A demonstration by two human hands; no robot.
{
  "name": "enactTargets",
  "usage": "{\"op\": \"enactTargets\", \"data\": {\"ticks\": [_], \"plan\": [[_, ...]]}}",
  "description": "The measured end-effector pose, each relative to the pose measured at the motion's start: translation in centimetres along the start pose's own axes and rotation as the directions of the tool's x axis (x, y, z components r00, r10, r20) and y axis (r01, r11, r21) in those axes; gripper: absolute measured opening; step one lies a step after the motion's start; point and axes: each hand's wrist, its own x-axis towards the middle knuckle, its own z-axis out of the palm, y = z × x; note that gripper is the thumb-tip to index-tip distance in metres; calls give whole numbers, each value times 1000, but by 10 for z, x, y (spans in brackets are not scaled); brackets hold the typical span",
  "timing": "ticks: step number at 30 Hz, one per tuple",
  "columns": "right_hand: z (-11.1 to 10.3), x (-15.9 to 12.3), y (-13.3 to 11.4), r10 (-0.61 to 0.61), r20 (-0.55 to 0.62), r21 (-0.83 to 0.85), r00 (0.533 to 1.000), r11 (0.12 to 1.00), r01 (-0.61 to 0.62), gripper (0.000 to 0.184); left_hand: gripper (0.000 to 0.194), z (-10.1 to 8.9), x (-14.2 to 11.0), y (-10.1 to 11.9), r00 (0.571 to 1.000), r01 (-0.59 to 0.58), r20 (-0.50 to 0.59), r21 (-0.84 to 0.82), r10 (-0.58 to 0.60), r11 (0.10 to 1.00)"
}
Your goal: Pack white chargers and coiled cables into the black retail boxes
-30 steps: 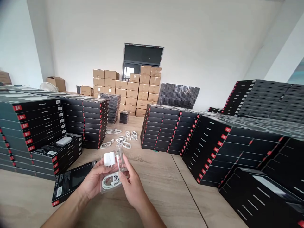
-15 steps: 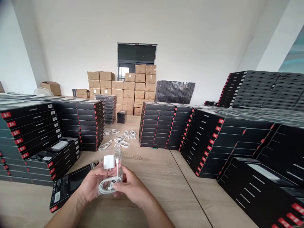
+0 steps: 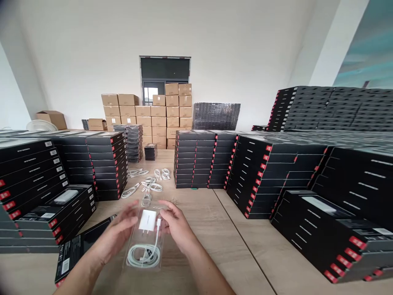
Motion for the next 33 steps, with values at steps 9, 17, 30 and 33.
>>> {"op": "enactTargets", "data": {"ticks": [9,17,30,33], "plan": [[-26,16,3,1,-388,280,922,953,117,31,69,-61,6,6,988,156,-156,988,2,15],[-3,11,7,-80,-309,448,948,867,219,54,76,-34,3,2,996,23,-25,999,81,34],[7,6,7,-313,-280,240,907,892,382,57,91,-17,5,-6,840,-268,234,964,490,-1],[3,5,4,-316,-257,161,913,918,363,58,93,-18,5,-6,824,-284,236,959,515,15]]}}
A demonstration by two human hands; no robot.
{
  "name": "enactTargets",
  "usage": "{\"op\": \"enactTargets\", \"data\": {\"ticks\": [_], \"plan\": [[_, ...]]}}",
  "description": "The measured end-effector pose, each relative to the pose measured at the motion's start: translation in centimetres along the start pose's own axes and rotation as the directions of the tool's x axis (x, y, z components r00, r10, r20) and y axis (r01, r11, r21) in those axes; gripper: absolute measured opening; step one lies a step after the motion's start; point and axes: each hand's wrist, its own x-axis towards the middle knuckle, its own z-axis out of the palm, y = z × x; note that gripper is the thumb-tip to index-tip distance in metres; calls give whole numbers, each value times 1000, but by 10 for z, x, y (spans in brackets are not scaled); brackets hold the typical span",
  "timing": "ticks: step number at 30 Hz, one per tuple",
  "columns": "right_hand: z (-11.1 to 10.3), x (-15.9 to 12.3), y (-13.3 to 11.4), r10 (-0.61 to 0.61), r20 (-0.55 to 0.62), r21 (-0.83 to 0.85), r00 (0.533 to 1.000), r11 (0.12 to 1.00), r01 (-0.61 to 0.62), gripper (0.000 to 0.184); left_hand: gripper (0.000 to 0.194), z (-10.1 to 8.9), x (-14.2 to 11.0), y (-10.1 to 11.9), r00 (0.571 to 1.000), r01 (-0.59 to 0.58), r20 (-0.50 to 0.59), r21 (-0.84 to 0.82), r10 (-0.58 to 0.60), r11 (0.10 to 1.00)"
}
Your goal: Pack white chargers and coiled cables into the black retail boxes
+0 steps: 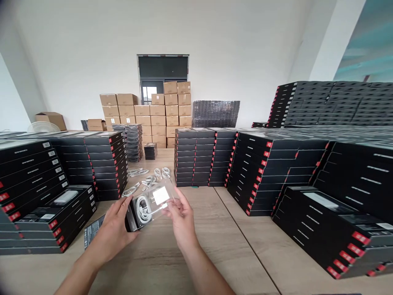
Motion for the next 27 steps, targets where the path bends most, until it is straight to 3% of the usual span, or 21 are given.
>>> {"op": "enactTargets", "data": {"ticks": [4,8,11,14,17,19,23,25,27], "plan": [[-1,-1,-7,48,58,-82,997,996,-44,62,95,-2,-1,4,999,-28,36,-74,31,997],[2,-1,-14,198,194,83,961,973,-217,55,94,-11,0,12,996,41,87,-205,-24,978],[0,0,-14,267,217,141,939,943,-301,46,91,-17,0,17,994,51,108,-285,-21,957],[-6,-3,-10,356,229,-77,906,935,-347,35,91,-19,0,23,991,8,127,-286,30,958],[-7,-10,-13,431,332,-285,839,894,-346,37,90,-18,-1,29,985,-22,155,-299,71,954],[-3,-12,-22,383,360,-317,851,908,-275,38,90,-16,-2,36,991,-13,123,-352,61,936],[5,-9,-46,62,235,-343,970,939,23,35,105,-6,-6,52,997,73,12,-571,-81,817],[5,-5,-54,-94,200,-451,975,875,177,30,109,2,-9,58,995,98,43,-682,-95,725],[4,-2,-57,-186,189,-536,964,803,260,30,101,10,-10,61,993,120,80,-749,-91,652]]}}
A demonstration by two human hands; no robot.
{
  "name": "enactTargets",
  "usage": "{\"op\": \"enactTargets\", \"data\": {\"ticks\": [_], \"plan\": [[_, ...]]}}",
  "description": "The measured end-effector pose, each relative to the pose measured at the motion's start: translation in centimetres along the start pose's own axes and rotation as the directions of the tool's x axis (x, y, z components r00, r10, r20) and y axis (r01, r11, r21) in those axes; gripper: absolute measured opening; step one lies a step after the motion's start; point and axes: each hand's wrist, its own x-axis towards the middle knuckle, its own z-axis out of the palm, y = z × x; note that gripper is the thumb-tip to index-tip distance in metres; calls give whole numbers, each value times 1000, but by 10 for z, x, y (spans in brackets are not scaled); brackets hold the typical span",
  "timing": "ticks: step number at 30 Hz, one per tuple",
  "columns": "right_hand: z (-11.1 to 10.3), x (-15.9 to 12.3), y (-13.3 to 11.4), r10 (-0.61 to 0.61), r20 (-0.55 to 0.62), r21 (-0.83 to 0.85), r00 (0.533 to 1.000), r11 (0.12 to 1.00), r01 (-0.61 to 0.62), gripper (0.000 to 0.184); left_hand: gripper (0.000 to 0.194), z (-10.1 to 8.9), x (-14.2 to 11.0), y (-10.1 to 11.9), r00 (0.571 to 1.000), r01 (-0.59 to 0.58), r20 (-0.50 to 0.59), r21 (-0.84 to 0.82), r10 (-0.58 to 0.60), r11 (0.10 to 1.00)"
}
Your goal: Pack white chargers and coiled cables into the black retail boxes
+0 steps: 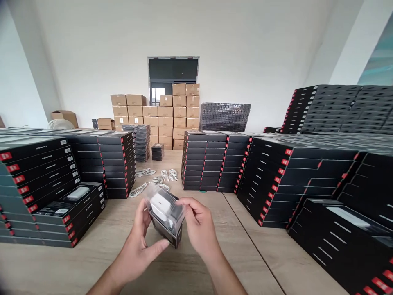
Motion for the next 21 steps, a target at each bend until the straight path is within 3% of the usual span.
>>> {"op": "enactTargets", "data": {"ticks": [6,13,17,21], "plan": [[5,1,14,59,-21,52,998,997,-58,32,67,-3,9,-6,994,29,-100,-118,-41,993],[9,0,23,47,8,230,999,972,-47,23,43,-12,14,-16,980,-74,-182,1,73,997],[6,-2,23,-26,51,108,998,994,20,17,23,-18,14,-18,979,-118,-155,112,135,987],[5,-3,19,-111,77,-3,991,994,112,15,17,-21,15,-16,976,-124,-159,147,147,981]]}}
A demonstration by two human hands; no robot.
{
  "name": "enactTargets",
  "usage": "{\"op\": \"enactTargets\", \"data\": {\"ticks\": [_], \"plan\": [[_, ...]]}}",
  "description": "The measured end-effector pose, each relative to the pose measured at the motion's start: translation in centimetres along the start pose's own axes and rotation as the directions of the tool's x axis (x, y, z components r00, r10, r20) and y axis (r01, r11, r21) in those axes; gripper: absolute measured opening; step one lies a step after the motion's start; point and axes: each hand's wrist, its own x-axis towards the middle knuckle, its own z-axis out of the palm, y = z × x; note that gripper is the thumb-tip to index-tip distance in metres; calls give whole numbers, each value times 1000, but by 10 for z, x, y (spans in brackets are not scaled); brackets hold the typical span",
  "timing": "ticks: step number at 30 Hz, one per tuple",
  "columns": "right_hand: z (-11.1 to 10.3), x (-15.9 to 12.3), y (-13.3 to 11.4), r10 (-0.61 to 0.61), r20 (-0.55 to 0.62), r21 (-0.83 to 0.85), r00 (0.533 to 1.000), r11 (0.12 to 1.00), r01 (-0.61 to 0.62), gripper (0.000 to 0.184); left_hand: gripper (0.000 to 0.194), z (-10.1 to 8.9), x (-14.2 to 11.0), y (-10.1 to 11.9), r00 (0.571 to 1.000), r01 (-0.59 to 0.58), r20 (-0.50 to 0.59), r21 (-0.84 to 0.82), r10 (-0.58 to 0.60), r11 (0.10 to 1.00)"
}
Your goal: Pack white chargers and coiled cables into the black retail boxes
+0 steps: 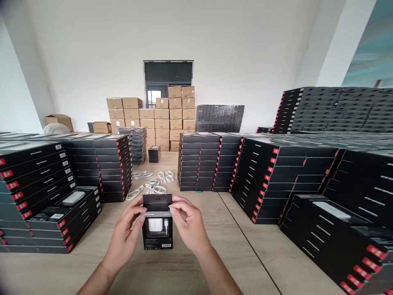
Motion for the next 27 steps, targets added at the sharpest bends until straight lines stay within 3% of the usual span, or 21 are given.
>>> {"op": "enactTargets", "data": {"ticks": [3,6,9,12,18,27], "plan": [[0,-1,-7,-20,-32,20,999,1000,20,7,12,1,-1,3,998,29,-49,-152,-37,988],[0,-3,-15,-56,52,-23,997,998,57,13,19,-1,-1,7,999,39,-22,-216,-45,976],[1,-3,-20,-100,129,-94,987,989,113,8,15,-6,1,10,999,6,37,-163,0,987],[2,-2,-21,-105,105,-111,989,987,117,8,14,-10,4,13,1000,-12,14,-117,14,993],[1,0,-22,-62,127,-91,990,993,73,11,19,-11,4,16,999,-44,12,-45,44,998],[-12,2,-11,34,266,-92,963,996,-10,15,23,-14,3,8,994,-90,75,83,84,992]]}}
